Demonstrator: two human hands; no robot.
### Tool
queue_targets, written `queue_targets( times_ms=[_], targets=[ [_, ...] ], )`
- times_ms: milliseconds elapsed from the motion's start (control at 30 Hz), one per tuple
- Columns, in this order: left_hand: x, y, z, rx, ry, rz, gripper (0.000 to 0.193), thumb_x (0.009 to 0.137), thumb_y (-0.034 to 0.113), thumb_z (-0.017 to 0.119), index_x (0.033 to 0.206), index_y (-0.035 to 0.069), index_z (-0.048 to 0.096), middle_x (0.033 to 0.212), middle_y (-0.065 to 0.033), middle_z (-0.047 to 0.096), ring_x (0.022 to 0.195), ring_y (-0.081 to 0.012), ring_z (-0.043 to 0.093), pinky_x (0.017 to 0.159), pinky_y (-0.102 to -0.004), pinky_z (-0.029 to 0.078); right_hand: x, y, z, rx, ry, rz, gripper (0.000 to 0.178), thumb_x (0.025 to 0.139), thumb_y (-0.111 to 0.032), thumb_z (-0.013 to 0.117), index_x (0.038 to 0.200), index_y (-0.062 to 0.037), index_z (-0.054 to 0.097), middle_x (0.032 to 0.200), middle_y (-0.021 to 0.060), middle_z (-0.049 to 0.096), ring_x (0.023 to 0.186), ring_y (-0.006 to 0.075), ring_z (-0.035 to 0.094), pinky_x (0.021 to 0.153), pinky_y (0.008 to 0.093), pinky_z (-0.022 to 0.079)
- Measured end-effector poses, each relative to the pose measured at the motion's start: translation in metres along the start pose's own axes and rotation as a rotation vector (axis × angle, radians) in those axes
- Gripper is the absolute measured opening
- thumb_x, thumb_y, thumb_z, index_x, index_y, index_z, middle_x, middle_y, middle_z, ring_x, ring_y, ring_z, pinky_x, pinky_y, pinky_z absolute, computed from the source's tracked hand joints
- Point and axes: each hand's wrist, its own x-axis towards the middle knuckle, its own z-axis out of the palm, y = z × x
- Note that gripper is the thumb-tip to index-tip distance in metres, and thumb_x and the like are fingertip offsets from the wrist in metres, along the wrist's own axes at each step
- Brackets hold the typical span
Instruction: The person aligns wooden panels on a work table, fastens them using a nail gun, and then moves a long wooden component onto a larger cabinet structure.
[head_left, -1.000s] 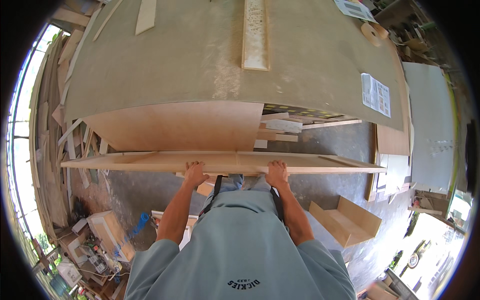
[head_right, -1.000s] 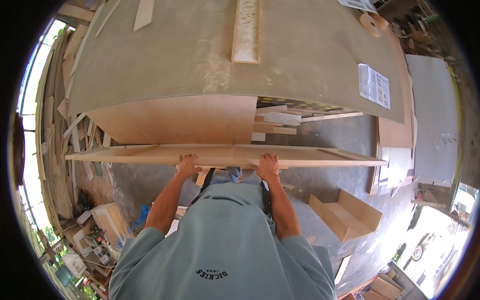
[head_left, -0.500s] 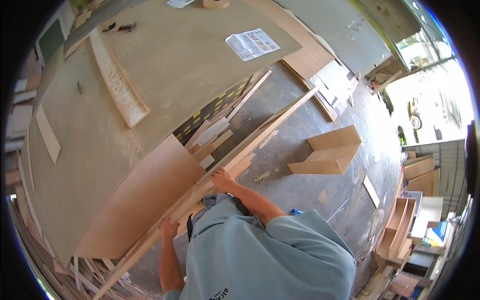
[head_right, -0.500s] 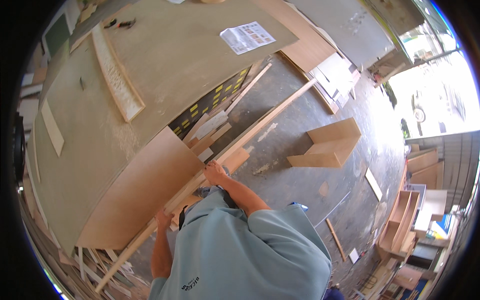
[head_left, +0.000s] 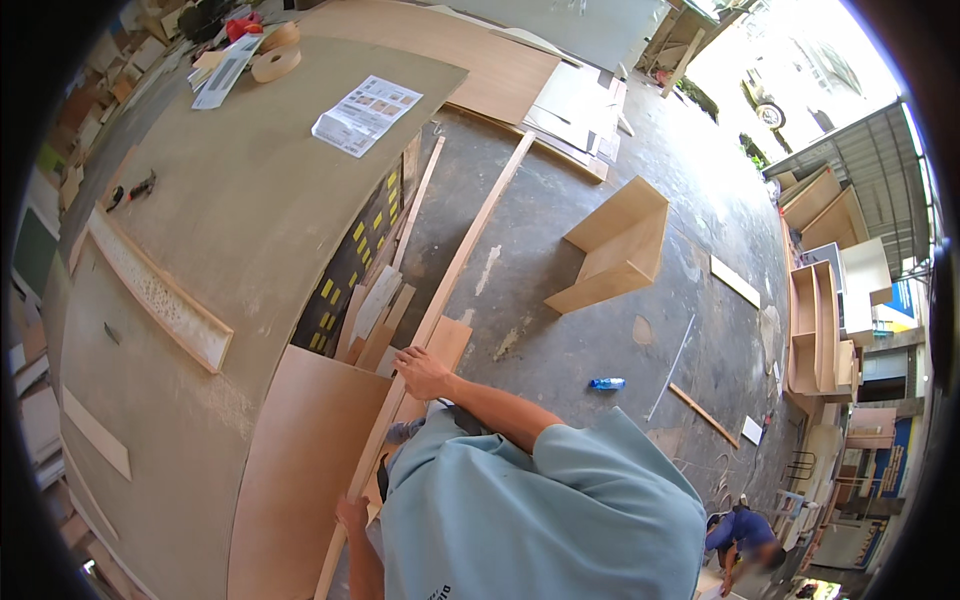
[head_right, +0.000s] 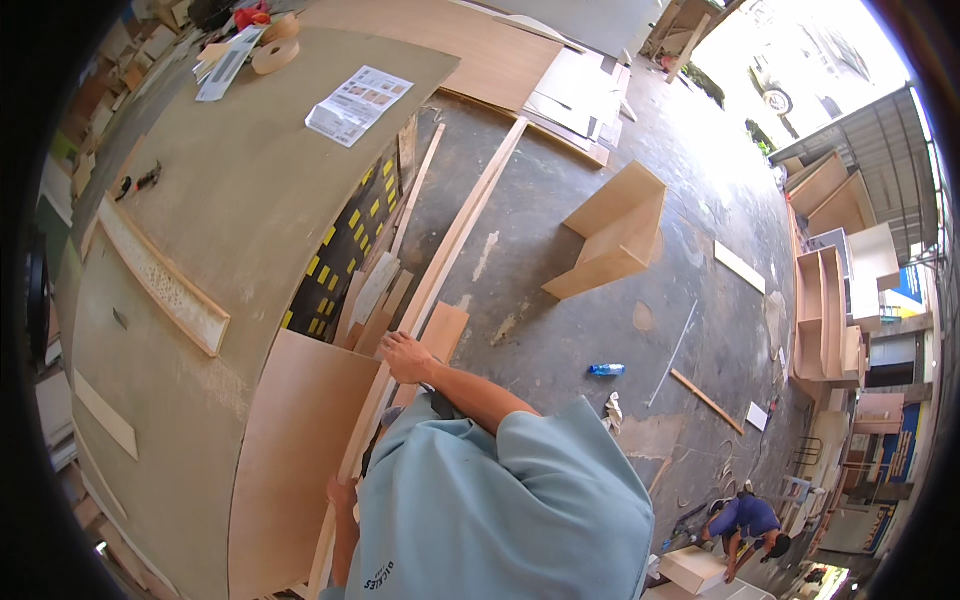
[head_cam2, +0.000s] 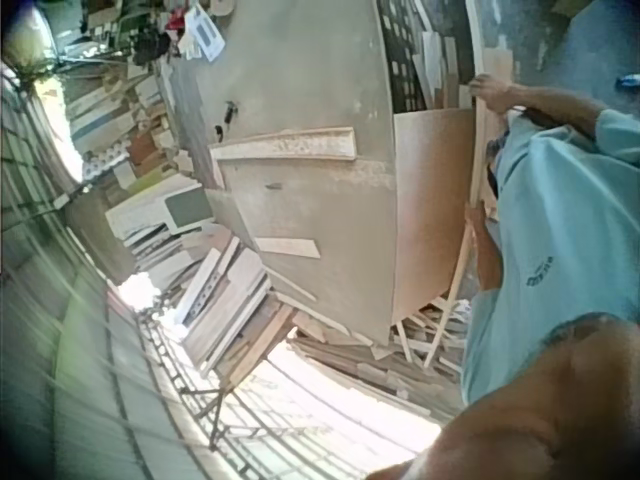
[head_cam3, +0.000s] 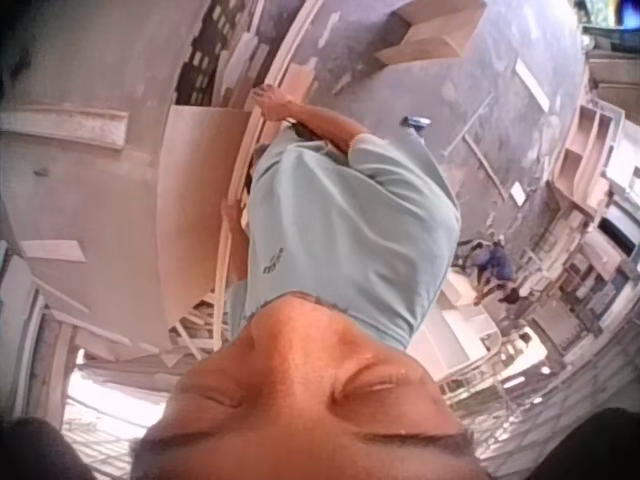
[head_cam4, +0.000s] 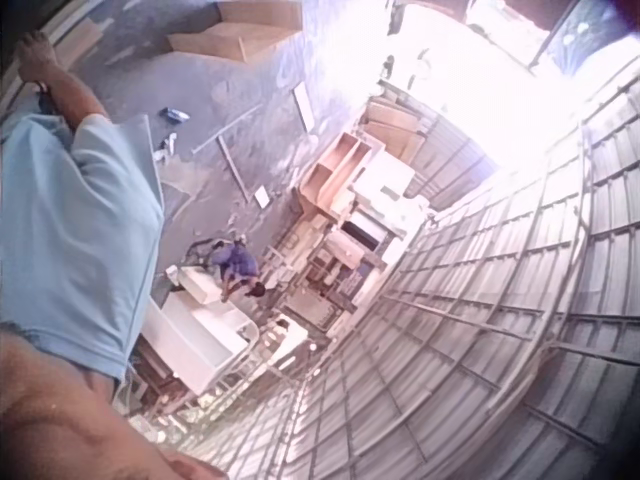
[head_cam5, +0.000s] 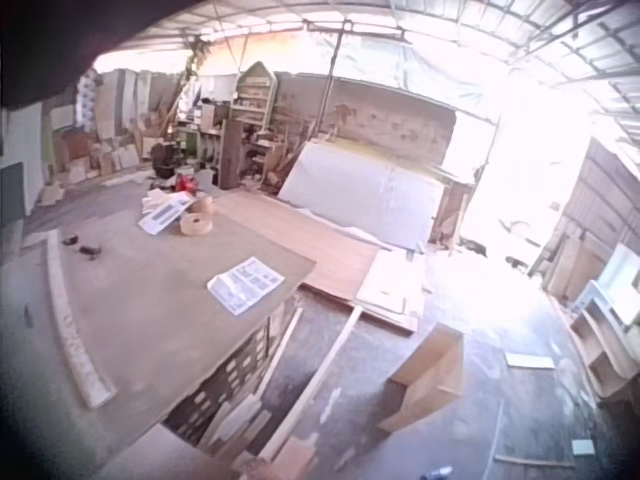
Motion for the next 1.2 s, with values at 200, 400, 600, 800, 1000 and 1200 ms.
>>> queue_targets(
  times_ms=[200, 400, 600, 800, 1000, 1200],
  targets=[
    [0.005, -0.01, 0.003, 0.06, 0.047, -0.001, 0.046, 0.068, 0.022, 0.077, 0.11, 0.004, 0.067, 0.108, -0.0205, 0.068, 0.105, -0.042, 0.061, 0.094, -0.0506, 0.043, -0.039, 0.046, -0.027, 0.139, -0.007, 0.36, 0.051, 0.074, -0.019, 0.065, 0.121, -0.0001, 0.057, 0.126, 0.0181, 0.057, 0.124, 0.0341, 0.048, 0.105, 0.0446, 0.038],
    [-0.001, 0.012, -0.011, 0.309, 0.068, -0.071, 0.048, 0.075, 0.026, 0.076, 0.118, 0.008, 0.063, 0.117, -0.0173, 0.064, 0.112, -0.0381, 0.059, 0.099, -0.0546, 0.038, -0.089, 0.112, -0.016, 0.122, -0.155, 0.697, 0.043, 0.075, -0.023, 0.063, 0.113, -0.0014, 0.063, 0.115, 0.0203, 0.064, 0.112, 0.0379, 0.058, 0.095, 0.0474, 0.047],
    [0.007, 0.027, -0.03, 0.503, 0.134, -0.036, 0.051, 0.08, 0.03, 0.074, 0.123, 0.007, 0.059, 0.122, -0.0169, 0.062, 0.115, -0.0354, 0.058, 0.101, -0.0575, 0.035, -0.131, 0.155, -0.011, 0.271, -0.127, 0.923, 0.033, 0.074, -0.022, 0.06, 0.098, -0.0006, 0.069, 0.105, 0.0245, 0.068, 0.102, 0.0411, 0.064, 0.089, 0.0488, 0.052],
    [0.024, 0.002, -0.039, 0.419, -0.002, 0.163, 0.046, 0.072, 0.031, 0.078, 0.106, 0.002, 0.068, 0.101, -0.0236, 0.068, 0.096, -0.0411, 0.066, 0.08, -0.0442, 0.052, -0.158, 0.146, -0.007, 0.335, 0.109, 1.0, 0.03, 0.076, -0.023, 0.059, 0.093, -0.0016, 0.07, 0.097, 0.0261, 0.068, 0.096, 0.0424, 0.065, 0.085, 0.0482, 0.052],
    [0.028, 0.025, -0.048, 0.454, -0.096, 0.316, 0.045, 0.071, 0.031, 0.078, 0.104, 0.002, 0.068, 0.1, -0.0236, 0.068, 0.095, -0.0407, 0.066, 0.08, -0.0444, 0.052, -0.208, 0.09, 0.041, 0.499, 0.237, 1.145, 0.029, 0.075, -0.023, 0.059, 0.09, -0.002, 0.071, 0.095, 0.0253, 0.068, 0.094, 0.0424, 0.066, 0.083, 0.0475, 0.053],
    [0.022, 0.045, -0.037, 0.477, -0.177, 0.39, 0.044, 0.07, 0.031, 0.078, 0.102, 0.002, 0.068, 0.099, -0.0236, 0.068, 0.094, -0.0404, 0.066, 0.08, -0.0447, 0.052, -0.278, 0.015, 0.108, 0.554, 0.158, 1.304, 0.028, 0.075, -0.023, 0.06, 0.088, -0.0024, 0.072, 0.093, 0.0247, 0.068, 0.092, 0.042, 0.066, 0.082, 0.0481, 0.052]
  ],
)
